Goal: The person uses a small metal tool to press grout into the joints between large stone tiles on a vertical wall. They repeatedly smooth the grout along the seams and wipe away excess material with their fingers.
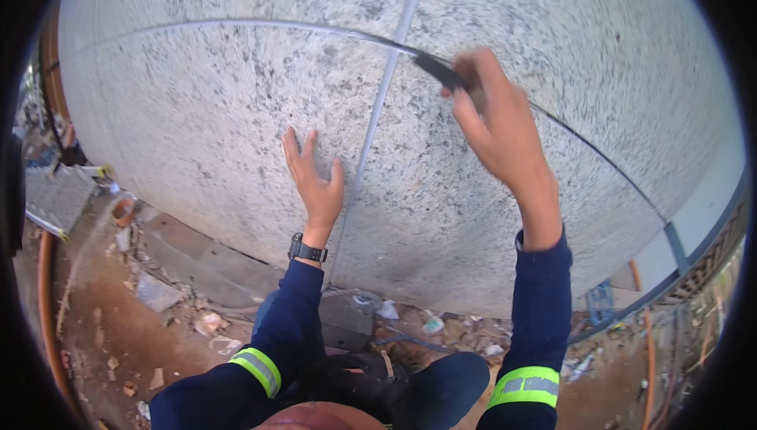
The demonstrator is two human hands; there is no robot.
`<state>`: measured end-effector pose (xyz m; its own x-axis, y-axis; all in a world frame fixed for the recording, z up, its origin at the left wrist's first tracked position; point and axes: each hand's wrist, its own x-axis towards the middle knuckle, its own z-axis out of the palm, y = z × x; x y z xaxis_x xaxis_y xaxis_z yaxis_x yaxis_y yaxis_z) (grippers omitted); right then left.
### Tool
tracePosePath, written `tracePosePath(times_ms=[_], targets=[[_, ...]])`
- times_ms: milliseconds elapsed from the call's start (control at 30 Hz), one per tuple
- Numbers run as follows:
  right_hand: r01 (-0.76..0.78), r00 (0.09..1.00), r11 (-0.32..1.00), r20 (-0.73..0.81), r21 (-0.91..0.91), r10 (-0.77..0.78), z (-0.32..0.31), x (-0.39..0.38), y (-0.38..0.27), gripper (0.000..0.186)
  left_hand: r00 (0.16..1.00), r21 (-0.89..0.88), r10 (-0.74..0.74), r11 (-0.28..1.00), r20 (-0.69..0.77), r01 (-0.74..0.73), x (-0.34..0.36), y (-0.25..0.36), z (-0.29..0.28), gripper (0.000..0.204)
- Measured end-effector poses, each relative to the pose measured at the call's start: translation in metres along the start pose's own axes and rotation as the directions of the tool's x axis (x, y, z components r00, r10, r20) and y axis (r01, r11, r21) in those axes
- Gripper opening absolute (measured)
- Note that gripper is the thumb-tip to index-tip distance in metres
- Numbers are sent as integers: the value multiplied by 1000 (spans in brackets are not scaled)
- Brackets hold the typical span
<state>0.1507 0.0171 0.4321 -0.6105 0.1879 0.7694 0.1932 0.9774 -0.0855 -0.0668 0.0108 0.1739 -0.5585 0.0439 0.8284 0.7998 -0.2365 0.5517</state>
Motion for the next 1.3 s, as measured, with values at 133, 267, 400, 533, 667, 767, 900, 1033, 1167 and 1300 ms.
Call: tracePosePath(times_ms=[133,267,400,533,667,767,900,1033,1167,1300], targets=[[269,963,862,136,-429,-233,24,75,-5,15,992,-41,105,994,75,-102,-5,-28,0,65],[382,924,739,234,-554,-302,51,108,-10,11,990,-83,127,989,59,-122,0,-39,-2,65],[371,929,696,250,-615,-273,63,120,-8,10,989,-114,129,986,66,-121,4,-43,-8,63],[375,927,689,266,-620,-265,65,123,-8,9,982,-138,144,982,120,-127,5,-49,-14,61],[388,919,615,244,-686,-308,80,117,-13,7,980,-153,150,980,130,-130,8,-54,-20,58],[372,927,581,252,-724,-280,85,118,-13,8,982,-167,126,981,143,-102,8,-51,-22,58],[431,899,601,374,-673,-227,69,137,-12,12,984,-196,99,978,151,-69,10,-41,-24,58],[528,799,653,579,-543,-165,51,168,-15,15,983,-198,104,977,150,-73,8,-41,-22,59],[617,733,538,668,-574,-127,49,185,-16,14,986,-207,71,978,151,-39,9,-35,-25,57],[592,676,556,735,-583,50,63,199,-68,14,996,-259,11,966,93,13,20,-15,-29,55]])
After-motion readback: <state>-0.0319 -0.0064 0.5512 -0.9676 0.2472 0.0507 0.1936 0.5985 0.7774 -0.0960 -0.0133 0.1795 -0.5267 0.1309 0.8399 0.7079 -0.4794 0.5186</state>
